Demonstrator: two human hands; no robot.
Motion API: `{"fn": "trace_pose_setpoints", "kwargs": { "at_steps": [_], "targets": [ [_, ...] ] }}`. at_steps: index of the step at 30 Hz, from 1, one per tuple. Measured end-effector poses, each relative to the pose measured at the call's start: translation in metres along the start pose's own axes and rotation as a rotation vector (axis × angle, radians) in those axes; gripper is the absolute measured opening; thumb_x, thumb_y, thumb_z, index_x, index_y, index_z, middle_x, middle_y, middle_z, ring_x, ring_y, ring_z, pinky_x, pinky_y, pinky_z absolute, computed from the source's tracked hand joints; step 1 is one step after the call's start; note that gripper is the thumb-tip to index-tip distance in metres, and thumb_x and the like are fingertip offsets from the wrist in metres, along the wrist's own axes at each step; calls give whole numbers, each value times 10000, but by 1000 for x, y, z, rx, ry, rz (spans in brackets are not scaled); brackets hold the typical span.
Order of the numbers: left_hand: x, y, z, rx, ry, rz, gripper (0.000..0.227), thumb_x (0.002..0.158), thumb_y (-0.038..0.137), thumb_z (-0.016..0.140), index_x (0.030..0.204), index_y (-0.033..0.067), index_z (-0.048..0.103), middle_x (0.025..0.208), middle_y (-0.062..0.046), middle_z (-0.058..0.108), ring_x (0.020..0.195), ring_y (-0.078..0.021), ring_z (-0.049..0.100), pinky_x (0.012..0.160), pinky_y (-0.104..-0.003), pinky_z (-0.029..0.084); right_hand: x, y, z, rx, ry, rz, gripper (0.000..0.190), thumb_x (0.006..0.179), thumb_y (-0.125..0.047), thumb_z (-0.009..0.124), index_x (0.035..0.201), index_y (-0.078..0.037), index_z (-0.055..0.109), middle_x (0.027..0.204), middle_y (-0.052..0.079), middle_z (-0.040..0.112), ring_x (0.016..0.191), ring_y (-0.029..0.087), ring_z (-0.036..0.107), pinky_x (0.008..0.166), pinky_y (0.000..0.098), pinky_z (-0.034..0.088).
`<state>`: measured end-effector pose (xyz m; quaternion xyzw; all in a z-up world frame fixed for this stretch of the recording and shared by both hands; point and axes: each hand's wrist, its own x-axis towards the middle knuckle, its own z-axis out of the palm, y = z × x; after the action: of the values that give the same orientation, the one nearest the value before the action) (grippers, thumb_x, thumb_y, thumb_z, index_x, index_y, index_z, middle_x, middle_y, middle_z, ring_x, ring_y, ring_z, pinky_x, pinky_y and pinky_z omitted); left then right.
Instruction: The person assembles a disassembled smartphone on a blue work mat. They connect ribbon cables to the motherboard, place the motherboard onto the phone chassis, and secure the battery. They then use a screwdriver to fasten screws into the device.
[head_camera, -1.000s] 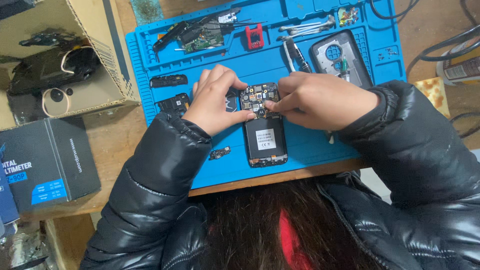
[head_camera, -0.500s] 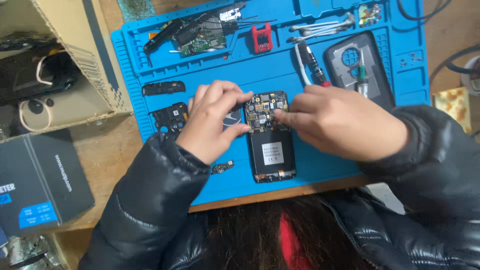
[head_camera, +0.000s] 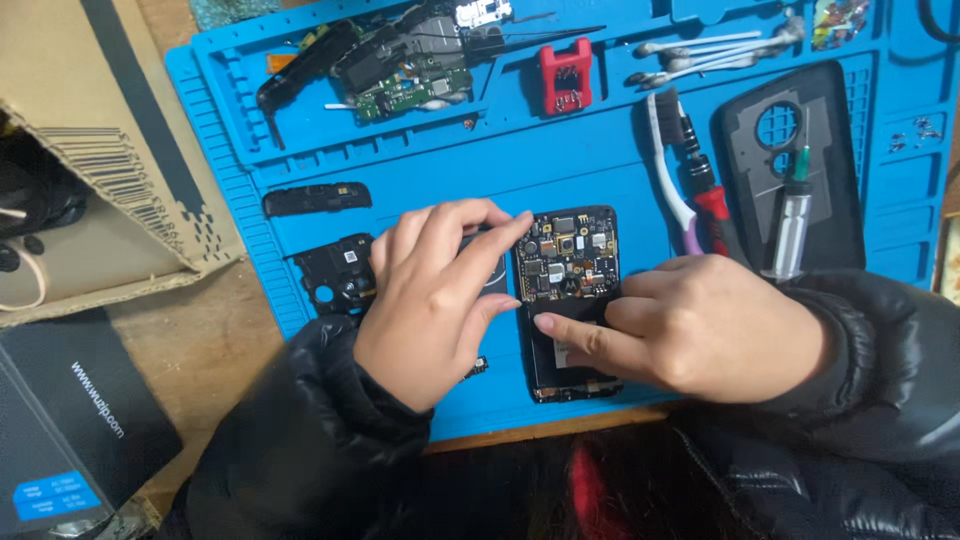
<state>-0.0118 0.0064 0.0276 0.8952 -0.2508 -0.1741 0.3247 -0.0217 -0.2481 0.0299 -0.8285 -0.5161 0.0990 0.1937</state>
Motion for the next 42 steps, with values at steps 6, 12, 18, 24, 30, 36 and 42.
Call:
{"fn": "trace_pose_setpoints", "kwargs": {
  "at_steps": [6,12,18,24,30,36,42],
  "targets": [
    [3,7,-1,9,45,-43,643,704,164,782,1305,142,552,1247,-42,536,1084,-301,485,844,-455,339,-1,3,3,4,5,57,614,932,-454,666,1418,-141,459,581,-27,504,477,183,503,360,359,386],
    [3,6,0,5,21,-61,660,705,176,812,1311,140,552,1258,-42,525,1097,-309,485,829,-462,331,-2,6,8,28,-4,82,638,939,-473,659,1432,-144,423,553,-35,492,460,192,489,334,374,343],
    [3,6,1,7,53,-46,654,693,133,809,1296,140,556,1240,-42,530,1080,-300,487,840,-457,331,1,13,3,61,-96,170,582,877,-506,644,1402,-313,481,504,-45,524,341,207,456,284,396,285],
    [2,2,5,32,88,-1,603,734,133,808,1283,168,561,1226,-32,527,1066,-284,479,781,-441,330,1,9,7,47,-74,222,542,849,-480,671,1360,-363,530,460,-26,572,296,240,444,282,406,265],
    [5,-8,14,8,117,11,483,798,248,746,1254,207,593,1161,-26,542,1069,-270,475,846,-414,313,3,1,8,-64,3,290,403,809,-544,668,1203,-458,654,448,77,596,324,342,548,321,451,407],
    [5,-10,15,-61,26,-79,438,840,283,713,1249,224,570,1196,16,487,1171,-242,428,989,-458,284,23,-4,-29,224,-232,435,277,877,-402,617,1112,-314,735,436,38,654,369,223,631,402,294,469],
    [4,-6,13,-69,31,-99,404,869,263,700,1253,225,579,1186,12,501,1167,-230,434,1005,-437,275,29,-12,-37,197,-210,323,247,889,-281,625,1111,-280,734,622,65,747,473,227,706,447,265,526]
  ]
}}
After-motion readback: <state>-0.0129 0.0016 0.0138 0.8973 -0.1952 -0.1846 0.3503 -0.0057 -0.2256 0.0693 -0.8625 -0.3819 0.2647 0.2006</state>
